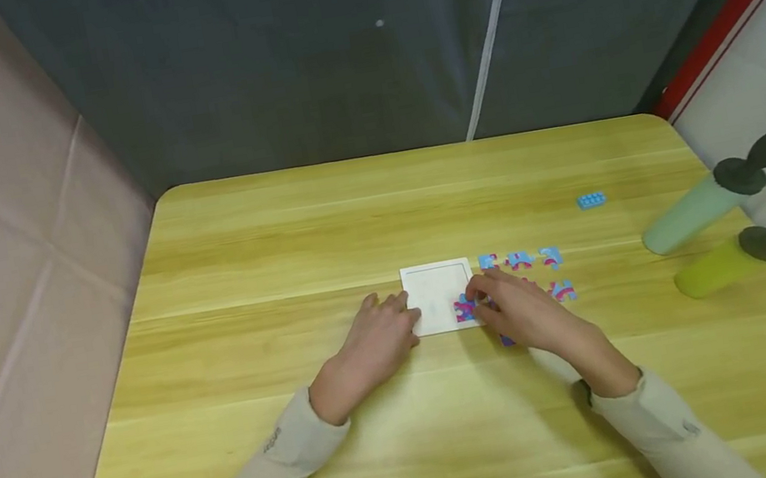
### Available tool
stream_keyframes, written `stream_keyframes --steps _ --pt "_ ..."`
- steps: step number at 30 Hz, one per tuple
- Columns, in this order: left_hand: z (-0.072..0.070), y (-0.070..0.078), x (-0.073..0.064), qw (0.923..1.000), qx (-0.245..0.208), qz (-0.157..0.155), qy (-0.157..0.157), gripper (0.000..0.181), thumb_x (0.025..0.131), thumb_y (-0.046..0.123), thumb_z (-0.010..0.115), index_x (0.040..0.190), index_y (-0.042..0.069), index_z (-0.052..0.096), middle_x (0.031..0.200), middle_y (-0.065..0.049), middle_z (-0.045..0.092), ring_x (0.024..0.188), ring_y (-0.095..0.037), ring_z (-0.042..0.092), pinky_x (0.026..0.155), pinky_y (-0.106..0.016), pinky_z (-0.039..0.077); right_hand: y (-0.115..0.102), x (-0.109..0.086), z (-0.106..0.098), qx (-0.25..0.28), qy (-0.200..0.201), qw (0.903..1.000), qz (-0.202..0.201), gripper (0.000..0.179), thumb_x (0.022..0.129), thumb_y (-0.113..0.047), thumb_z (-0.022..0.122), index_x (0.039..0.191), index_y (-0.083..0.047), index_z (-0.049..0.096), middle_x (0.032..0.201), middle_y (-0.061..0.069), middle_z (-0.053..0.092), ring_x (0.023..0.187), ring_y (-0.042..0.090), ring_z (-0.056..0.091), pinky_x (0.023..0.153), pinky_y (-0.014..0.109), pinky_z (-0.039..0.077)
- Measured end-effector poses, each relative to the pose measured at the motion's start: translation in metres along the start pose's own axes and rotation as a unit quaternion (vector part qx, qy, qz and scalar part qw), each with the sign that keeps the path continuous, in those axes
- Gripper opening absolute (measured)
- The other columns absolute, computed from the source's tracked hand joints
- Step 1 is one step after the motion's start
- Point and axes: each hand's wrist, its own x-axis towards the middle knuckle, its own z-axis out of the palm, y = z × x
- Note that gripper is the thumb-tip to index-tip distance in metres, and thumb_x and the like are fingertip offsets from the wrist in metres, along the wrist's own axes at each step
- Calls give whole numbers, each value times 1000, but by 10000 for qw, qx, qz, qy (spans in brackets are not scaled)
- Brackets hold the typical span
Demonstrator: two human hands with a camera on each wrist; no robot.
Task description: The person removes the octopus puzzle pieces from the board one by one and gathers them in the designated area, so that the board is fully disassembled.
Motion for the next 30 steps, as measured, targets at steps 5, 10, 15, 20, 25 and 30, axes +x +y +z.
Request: stream_keyframes --steps 5,10,15,20,25,30 --pt "-1 0 1 10000 38 21 -13 18 92 27 79 101 12 75 105 -6 71 100 -23 70 101 -50 53 0 2 1 255 68 9996 125 12 98 -11 67 110 -10 67 99 3 69 75 14 62 63 29 48" --pt "0 0 2 10000 47 13 -5 17 92 27 79 101 13 75 104 -6 71 100 -23 69 100 -50 53 0 4 1 312 200 9993 -6 7 98 -4 66 103 -8 68 81 0 64 60 10 51 55 25 42" --pt "0 0 3 10000 49 13 -14 17 92 27 79 100 12 75 102 -5 70 99 -23 69 100 -50 53 1 4 2 425 228 9988 -95 8 98 -1 65 101 -7 68 80 1 65 60 9 51 57 24 43" --pt "0 0 2 10000 46 33 -2 17 91 27 80 99 12 75 100 -5 69 98 -23 69 100 -50 54 4 3 1 632 192 9978 -104 9 98 -1 63 103 -7 68 76 0 64 59 10 49 57 24 43" --pt "1 0 1 10000 -9 15 18 16 92 26 79 97 12 74 100 -5 69 98 -23 69 99 -51 53 8 -1 -1 852 93 9963 -102 9 99 -3 62 105 -7 67 68 -3 58 58 10 49 55 24 43" --pt "1 0 1 10000 29 21 65 15 91 26 80 95 13 73 98 -5 68 96 -23 69 96 -49 54 12 -5 -4 986 23 9951 -34 9 100 -5 61 105 -8 67 65 -5 54 56 9 46 52 24 42"
